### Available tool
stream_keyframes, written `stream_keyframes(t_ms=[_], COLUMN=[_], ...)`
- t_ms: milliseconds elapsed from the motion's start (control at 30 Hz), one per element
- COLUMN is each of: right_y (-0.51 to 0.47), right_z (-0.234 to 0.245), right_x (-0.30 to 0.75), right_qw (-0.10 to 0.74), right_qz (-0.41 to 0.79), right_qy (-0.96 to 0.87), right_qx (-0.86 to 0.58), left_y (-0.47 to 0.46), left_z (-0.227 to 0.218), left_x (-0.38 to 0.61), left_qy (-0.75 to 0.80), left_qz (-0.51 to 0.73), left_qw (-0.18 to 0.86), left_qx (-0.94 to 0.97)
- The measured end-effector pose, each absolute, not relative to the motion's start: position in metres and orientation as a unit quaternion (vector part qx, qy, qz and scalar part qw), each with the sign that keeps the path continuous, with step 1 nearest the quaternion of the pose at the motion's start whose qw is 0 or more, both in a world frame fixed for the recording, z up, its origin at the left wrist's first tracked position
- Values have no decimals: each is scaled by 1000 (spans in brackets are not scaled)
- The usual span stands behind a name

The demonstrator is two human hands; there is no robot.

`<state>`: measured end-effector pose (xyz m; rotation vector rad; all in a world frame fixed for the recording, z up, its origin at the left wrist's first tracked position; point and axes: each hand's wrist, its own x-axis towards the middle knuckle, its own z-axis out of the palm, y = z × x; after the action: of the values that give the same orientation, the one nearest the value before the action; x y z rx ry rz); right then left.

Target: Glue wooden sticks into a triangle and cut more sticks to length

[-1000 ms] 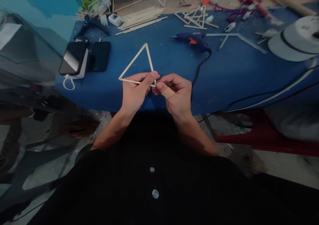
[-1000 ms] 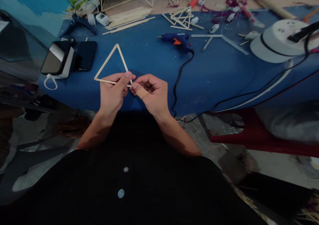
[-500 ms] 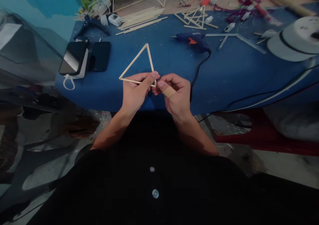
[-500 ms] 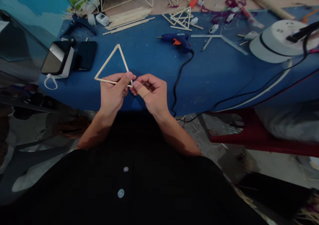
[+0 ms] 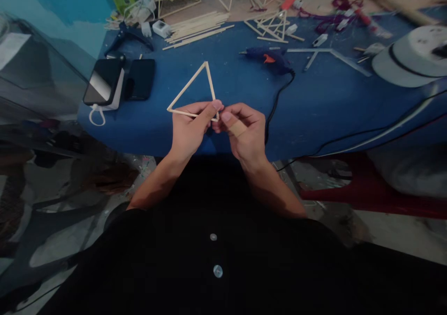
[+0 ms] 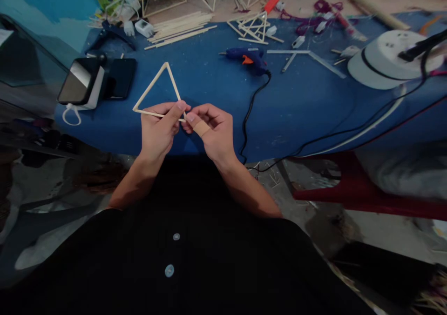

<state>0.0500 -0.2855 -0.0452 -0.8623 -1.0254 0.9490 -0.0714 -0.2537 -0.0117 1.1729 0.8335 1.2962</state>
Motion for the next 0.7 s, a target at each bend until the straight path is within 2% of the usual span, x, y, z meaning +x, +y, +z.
stream_keyframes(t_ms=[600,700], right_y=[-287,-287], right_z=[-45,-43], right_x=[49,50], right_qw=[674,671], right_qz=[430,472], right_qy=[-451,-436], right_qx=[-396,-369], left_y=[-253,-252], left_z=[-21,-21], left_x=[-72,-72], left_qy=[354,356], left_qz=[559,557], left_qw=[558,564], left_qx=[502,495])
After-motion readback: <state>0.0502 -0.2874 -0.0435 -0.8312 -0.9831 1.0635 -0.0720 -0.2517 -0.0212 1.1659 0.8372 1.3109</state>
